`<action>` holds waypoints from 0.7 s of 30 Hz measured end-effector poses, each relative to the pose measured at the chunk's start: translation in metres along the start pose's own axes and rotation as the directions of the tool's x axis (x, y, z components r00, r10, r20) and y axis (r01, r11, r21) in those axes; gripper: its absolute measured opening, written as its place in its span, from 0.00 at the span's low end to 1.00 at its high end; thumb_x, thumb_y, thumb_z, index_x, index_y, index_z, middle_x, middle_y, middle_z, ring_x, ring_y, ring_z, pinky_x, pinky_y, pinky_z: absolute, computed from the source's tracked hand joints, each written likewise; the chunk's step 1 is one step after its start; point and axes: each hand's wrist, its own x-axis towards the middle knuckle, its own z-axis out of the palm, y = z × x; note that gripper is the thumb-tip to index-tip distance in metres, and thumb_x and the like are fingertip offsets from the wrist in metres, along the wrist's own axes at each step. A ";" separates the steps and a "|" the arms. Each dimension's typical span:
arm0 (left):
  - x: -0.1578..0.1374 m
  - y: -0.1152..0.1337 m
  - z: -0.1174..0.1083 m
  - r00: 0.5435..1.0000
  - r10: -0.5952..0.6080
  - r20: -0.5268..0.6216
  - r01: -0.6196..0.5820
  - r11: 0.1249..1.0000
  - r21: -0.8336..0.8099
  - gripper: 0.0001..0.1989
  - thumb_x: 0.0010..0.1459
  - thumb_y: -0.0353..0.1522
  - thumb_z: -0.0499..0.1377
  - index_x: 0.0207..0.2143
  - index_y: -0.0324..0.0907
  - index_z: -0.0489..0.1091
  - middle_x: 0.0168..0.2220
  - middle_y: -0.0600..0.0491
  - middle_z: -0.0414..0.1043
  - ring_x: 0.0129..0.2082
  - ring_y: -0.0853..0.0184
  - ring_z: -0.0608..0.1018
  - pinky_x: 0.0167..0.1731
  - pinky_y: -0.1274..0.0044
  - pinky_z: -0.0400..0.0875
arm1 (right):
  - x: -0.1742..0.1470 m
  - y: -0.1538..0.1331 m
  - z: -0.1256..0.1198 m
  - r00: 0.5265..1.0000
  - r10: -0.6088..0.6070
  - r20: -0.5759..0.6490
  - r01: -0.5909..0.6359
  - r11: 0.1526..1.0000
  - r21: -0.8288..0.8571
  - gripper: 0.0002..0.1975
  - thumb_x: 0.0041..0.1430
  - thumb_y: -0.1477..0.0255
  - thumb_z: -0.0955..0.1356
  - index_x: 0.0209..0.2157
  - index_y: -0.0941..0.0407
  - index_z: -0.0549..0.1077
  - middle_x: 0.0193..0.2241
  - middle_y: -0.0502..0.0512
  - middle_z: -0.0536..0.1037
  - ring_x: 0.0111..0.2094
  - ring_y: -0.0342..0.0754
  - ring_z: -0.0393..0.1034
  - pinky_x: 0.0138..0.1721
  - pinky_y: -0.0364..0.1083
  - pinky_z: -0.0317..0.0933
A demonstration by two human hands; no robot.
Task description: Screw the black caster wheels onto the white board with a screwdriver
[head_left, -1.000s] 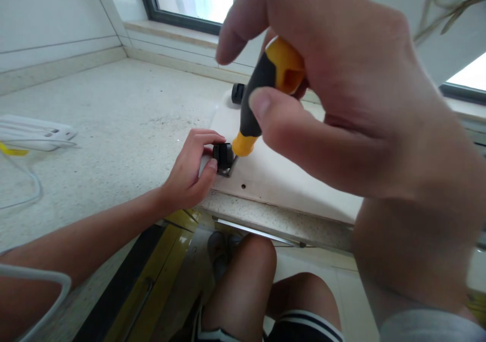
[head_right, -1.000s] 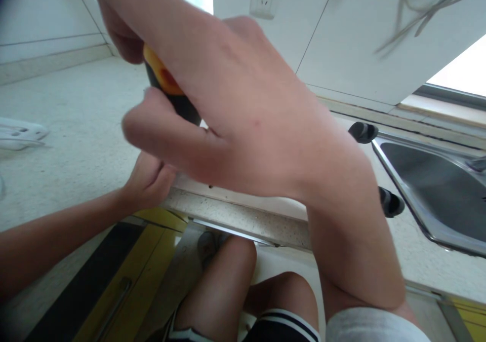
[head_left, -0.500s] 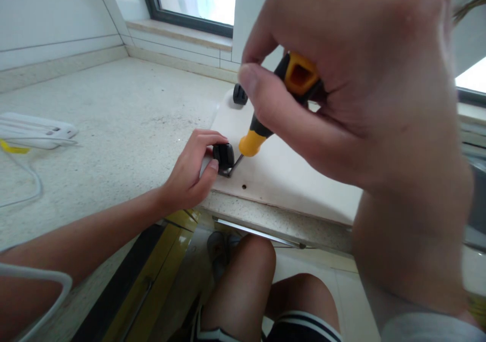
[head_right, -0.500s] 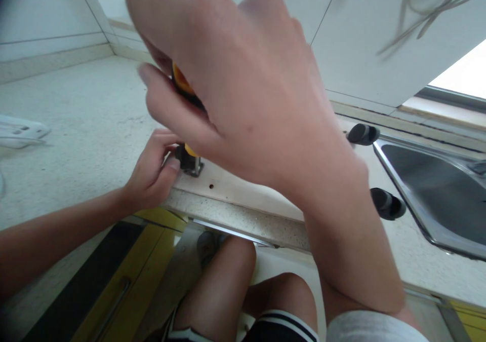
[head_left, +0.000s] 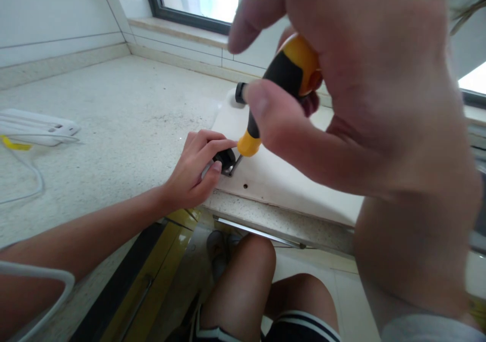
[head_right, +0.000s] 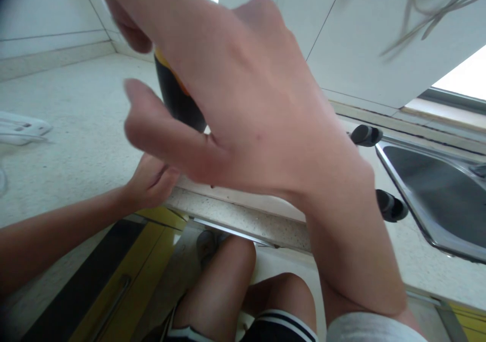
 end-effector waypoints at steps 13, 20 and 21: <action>-0.001 -0.001 0.001 1.000 0.024 0.001 -0.024 0.999 0.035 0.20 0.74 0.34 0.52 0.64 0.48 0.72 0.56 0.42 0.76 0.57 0.48 0.76 0.58 0.50 0.72 | 0.007 0.005 -0.004 0.996 0.092 -0.011 -0.093 0.993 -0.069 0.39 0.79 0.45 0.45 0.46 0.46 0.80 0.42 0.46 0.83 0.50 0.55 0.81 0.52 0.56 0.71; -0.001 0.001 0.001 1.000 0.018 0.003 -0.018 0.999 0.041 0.20 0.74 0.33 0.52 0.64 0.47 0.72 0.55 0.43 0.75 0.56 0.49 0.75 0.58 0.51 0.72 | 0.002 0.011 -0.005 0.998 0.049 0.025 -0.044 0.987 -0.157 0.36 0.76 0.39 0.53 0.52 0.49 0.79 0.47 0.47 0.83 0.51 0.56 0.82 0.58 0.57 0.73; -0.001 0.000 0.001 1.000 0.015 0.001 -0.015 0.999 0.039 0.20 0.74 0.33 0.52 0.64 0.47 0.72 0.55 0.43 0.75 0.56 0.49 0.75 0.58 0.52 0.72 | 0.001 0.011 -0.005 0.998 0.048 0.028 -0.043 0.989 -0.139 0.34 0.77 0.39 0.54 0.55 0.48 0.78 0.49 0.46 0.83 0.50 0.55 0.82 0.56 0.56 0.74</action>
